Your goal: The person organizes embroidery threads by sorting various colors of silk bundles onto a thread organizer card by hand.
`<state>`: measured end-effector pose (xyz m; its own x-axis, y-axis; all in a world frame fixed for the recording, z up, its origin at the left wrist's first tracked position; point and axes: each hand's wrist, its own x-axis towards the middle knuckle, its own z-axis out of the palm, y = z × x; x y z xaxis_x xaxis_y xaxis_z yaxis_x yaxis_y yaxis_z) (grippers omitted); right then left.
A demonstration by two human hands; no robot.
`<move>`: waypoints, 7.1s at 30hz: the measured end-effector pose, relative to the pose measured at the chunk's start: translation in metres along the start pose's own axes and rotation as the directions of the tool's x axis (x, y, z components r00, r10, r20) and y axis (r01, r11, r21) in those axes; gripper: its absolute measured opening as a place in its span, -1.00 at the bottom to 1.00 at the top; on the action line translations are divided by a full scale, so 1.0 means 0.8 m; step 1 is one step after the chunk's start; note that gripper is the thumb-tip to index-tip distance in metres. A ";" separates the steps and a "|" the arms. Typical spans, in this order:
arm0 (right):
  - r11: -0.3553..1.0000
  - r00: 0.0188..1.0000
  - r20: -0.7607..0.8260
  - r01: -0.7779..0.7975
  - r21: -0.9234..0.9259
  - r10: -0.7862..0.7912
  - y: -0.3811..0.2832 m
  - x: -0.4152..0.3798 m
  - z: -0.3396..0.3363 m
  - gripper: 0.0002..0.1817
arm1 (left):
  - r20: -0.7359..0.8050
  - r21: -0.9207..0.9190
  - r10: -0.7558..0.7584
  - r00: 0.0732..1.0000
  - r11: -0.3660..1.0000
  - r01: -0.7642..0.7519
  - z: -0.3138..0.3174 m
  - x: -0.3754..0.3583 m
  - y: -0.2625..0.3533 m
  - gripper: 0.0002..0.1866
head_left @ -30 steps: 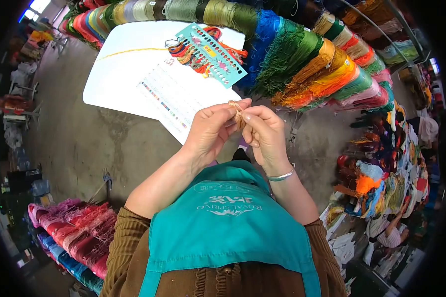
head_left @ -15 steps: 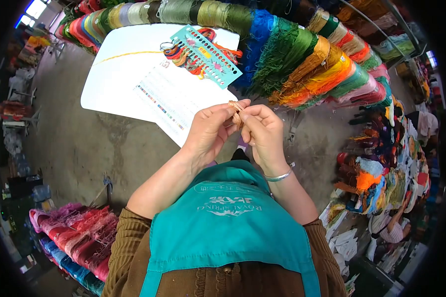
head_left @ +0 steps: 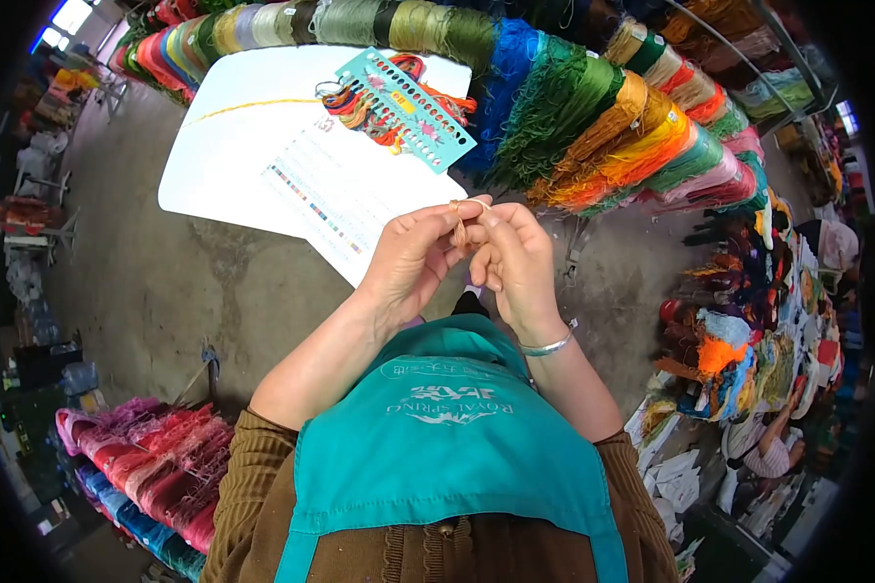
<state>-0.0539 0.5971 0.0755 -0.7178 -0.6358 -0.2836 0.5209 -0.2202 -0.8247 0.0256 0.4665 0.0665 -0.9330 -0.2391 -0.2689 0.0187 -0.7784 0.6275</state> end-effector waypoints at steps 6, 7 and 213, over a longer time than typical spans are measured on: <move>0.982 0.995 0.084 0.067 -0.175 -0.053 0.014 0.003 -0.003 -0.92 | 0.035 0.018 0.000 0.999 1.000 -0.001 -0.003 -0.001 -0.002 -0.65; 0.982 0.995 0.084 0.067 -0.176 -0.053 0.013 0.002 -0.002 -0.92 | 0.054 0.021 0.005 0.999 1.000 -0.006 -0.005 0.000 -0.003 -0.65; 0.634 0.824 0.566 0.440 -0.635 -0.005 0.029 0.301 -0.015 -0.90 | -0.632 0.174 0.156 0.759 0.983 -0.057 -0.045 0.132 0.023 -0.69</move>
<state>-0.2207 0.4478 -0.0179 -0.3325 -0.9419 0.0473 -0.2791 0.0504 -0.9590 -0.0595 0.4062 0.0237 -0.4784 -0.6695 -0.5683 0.0091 -0.6508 0.7592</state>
